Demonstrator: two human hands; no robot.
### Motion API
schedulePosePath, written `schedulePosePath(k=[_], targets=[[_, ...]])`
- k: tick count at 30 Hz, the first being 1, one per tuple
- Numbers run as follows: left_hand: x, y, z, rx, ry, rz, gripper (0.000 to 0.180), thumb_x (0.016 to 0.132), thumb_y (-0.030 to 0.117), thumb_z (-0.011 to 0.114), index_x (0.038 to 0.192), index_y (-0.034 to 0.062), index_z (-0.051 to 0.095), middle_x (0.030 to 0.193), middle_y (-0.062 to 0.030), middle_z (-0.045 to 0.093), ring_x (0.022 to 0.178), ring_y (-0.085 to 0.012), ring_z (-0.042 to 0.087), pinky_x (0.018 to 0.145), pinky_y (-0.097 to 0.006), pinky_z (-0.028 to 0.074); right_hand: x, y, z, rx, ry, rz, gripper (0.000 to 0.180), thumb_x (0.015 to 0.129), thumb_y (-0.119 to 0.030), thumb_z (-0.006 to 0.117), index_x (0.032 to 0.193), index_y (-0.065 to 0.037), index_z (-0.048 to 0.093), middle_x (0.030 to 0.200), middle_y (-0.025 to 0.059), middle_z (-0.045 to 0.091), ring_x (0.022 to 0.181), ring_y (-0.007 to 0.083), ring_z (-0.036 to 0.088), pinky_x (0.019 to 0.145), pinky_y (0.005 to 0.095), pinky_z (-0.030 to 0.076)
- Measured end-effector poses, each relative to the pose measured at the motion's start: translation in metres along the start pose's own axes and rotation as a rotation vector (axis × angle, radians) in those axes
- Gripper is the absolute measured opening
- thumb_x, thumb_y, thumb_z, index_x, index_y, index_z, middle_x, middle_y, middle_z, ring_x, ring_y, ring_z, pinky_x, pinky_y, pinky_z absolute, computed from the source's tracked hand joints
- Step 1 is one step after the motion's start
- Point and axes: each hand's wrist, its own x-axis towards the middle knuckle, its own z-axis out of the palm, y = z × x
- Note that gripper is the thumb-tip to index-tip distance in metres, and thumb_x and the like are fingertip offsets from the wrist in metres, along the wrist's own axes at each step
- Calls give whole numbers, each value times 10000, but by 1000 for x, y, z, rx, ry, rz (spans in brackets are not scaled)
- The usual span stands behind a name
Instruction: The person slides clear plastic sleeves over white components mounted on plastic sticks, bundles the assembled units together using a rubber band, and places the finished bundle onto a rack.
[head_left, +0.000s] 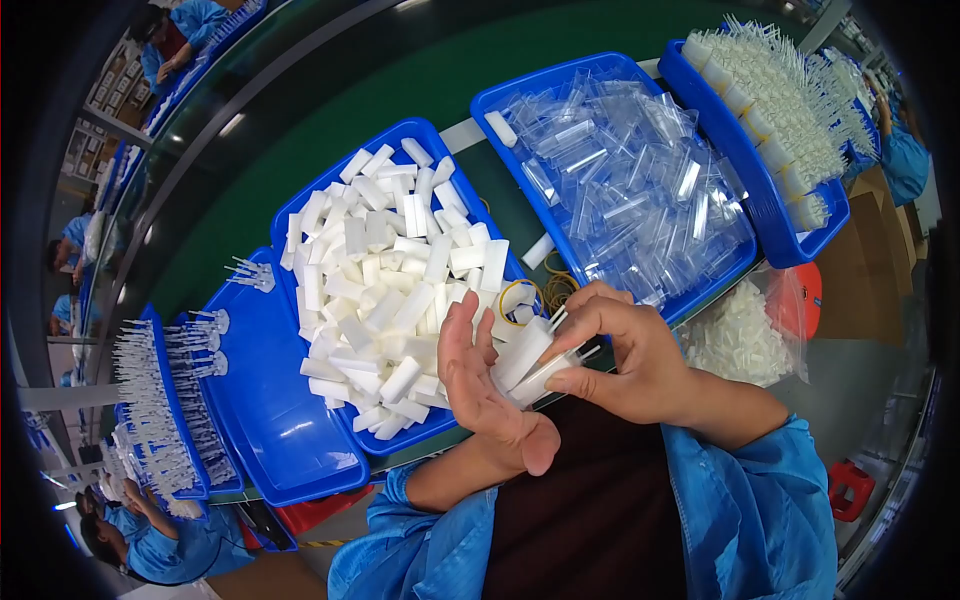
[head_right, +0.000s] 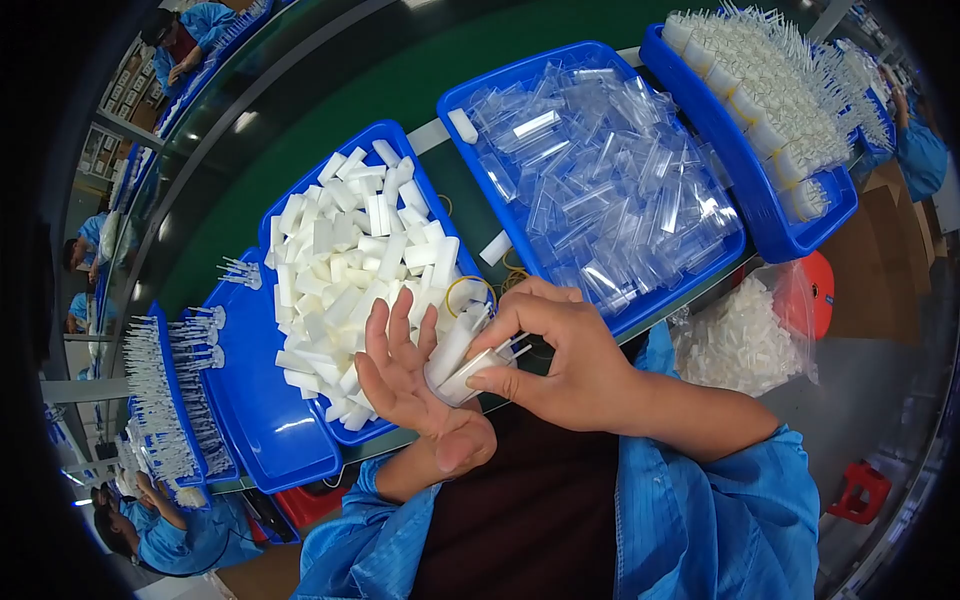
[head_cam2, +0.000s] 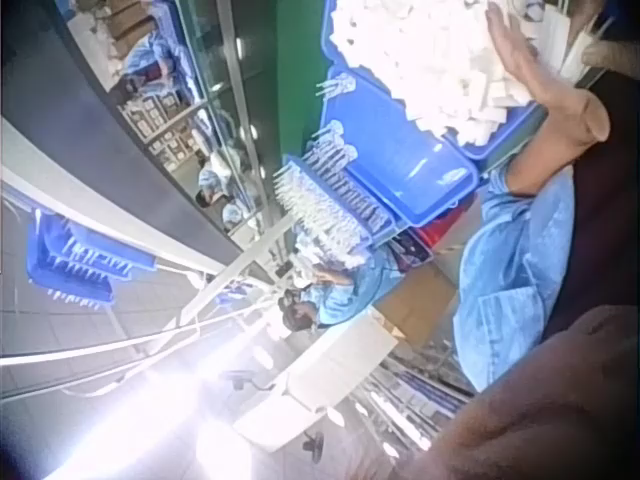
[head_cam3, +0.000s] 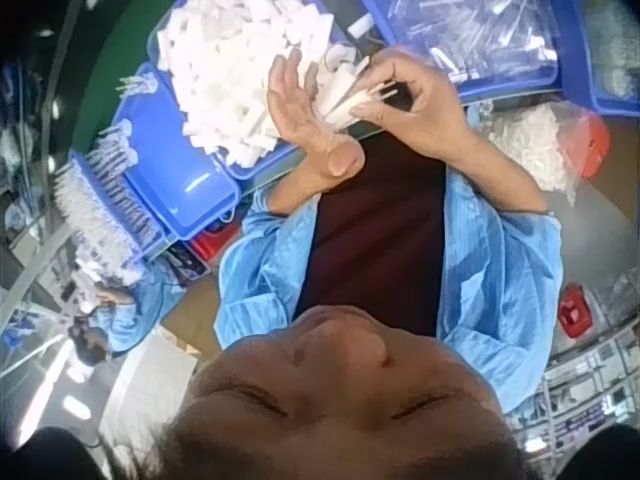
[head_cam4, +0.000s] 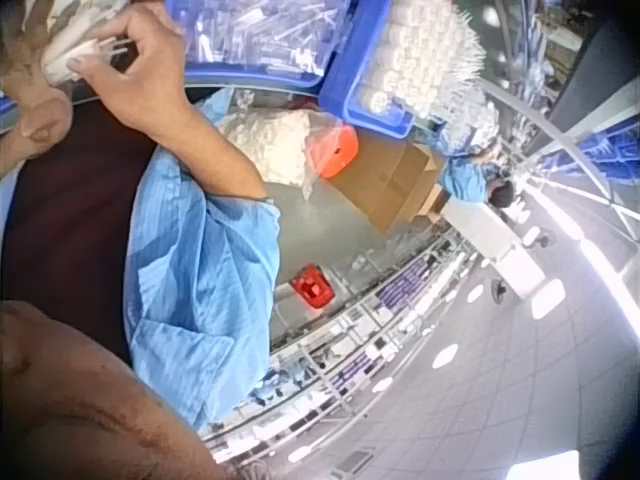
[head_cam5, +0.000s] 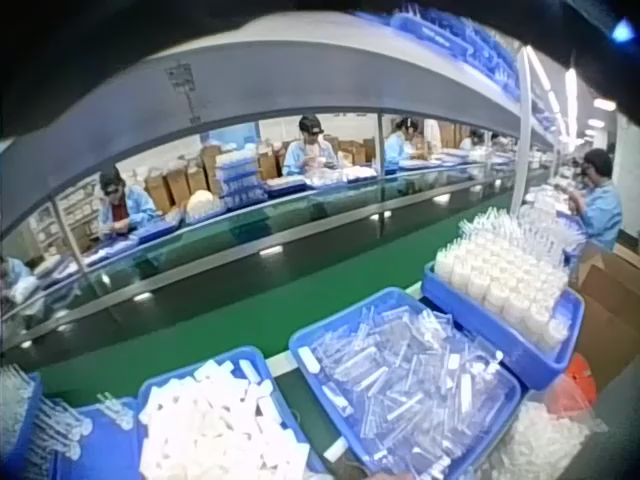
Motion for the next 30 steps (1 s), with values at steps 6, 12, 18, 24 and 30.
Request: schedulePosePath(k=[6,12,18,24,30], targets=[[1,0,-6,-43,-69,-51,988,749,775,255,1412,85,9,1384,-302,187,1252,-436,314,968,-524,338,-3,-3,-5,-20,17,-30,220,678,-189,769,855,-114,661,833,-4,627,849,190,534,781,315,359],[19,22,-24,-600,-315,-658,319,946,235,405,1171,15,352,1336,-208,302,1187,-272,373,1006,-381,277,4,-15,-24,-130,-42,-127,242,679,-197,764,891,-140,663,863,-28,637,910,161,512,809,316,286],[13,21,-27,-507,-436,-710,293,902,129,502,1135,21,362,1304,-192,331,1162,-244,386,995,-369,284,7,-20,-29,-240,-175,-156,222,706,-180,740,901,-162,634,853,-8,587,929,158,512,797,326,268],[8,15,-23,-583,-342,-614,268,892,140,516,1085,23,371,1268,-195,361,1148,-238,398,982,-354,306,18,-31,-38,-280,-264,-184,227,733,-185,719,933,-167,615,893,-7,588,924,155,530,802,323,272],[16,16,-19,-729,-210,-686,228,902,160,491,1039,12,384,1283,-207,345,1125,-265,455,963,-397,358,97,-11,-86,-721,-160,-154,259,733,-134,674,980,-86,614,962,73,640,946,218,595,840,408,431]])
